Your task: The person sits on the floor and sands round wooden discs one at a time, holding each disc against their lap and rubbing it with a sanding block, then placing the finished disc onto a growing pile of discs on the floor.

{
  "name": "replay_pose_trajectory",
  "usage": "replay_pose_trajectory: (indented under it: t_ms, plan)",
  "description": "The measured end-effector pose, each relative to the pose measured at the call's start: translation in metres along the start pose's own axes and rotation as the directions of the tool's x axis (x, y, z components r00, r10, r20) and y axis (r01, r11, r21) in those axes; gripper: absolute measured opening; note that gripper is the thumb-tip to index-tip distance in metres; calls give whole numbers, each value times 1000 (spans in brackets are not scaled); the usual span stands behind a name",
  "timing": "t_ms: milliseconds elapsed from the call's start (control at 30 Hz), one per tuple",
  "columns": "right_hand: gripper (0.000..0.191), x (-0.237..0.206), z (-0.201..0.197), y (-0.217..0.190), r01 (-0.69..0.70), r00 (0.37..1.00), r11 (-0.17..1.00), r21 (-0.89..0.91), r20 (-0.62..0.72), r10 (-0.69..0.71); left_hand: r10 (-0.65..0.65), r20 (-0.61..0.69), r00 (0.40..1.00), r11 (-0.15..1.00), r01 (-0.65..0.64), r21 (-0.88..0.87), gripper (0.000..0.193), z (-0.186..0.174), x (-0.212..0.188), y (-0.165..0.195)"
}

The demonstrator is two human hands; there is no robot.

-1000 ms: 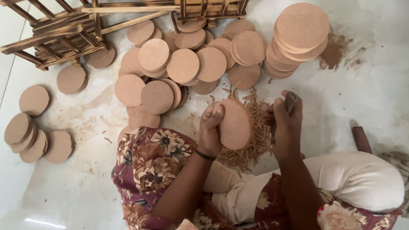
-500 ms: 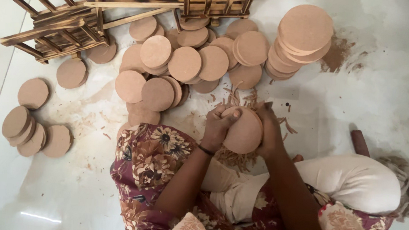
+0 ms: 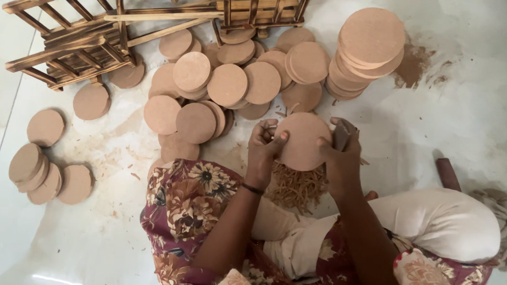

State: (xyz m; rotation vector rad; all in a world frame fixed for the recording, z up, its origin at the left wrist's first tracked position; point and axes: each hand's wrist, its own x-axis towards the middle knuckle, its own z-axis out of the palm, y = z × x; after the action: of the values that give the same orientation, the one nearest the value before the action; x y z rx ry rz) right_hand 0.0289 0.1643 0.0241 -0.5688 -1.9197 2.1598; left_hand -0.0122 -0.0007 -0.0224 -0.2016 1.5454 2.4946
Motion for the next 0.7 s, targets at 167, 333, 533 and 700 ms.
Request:
replay_pose_trajectory:
  t_ms: [167, 333, 533, 700]
  plan:
    - [57, -1, -2, 10, 92, 993, 995, -28, -74, -94, -52, -14, 999, 986, 54, 160, 41, 3, 4, -12]
    - [60, -6, 8, 12, 278, 947, 918, -281, -80, -311, -233, 83, 969, 955, 212, 205, 68, 13, -9, -7]
    - [60, -19, 26, 9, 589, 751, 538, -603, 163, -640, -220, 288, 932, 941, 281, -190, 79, 19, -17, 2]
    - [54, -28, 39, 7, 574, 791, 547, -610, 240, -562, -152, 267, 952, 932, 228, -280, 65, 11, -12, -14]
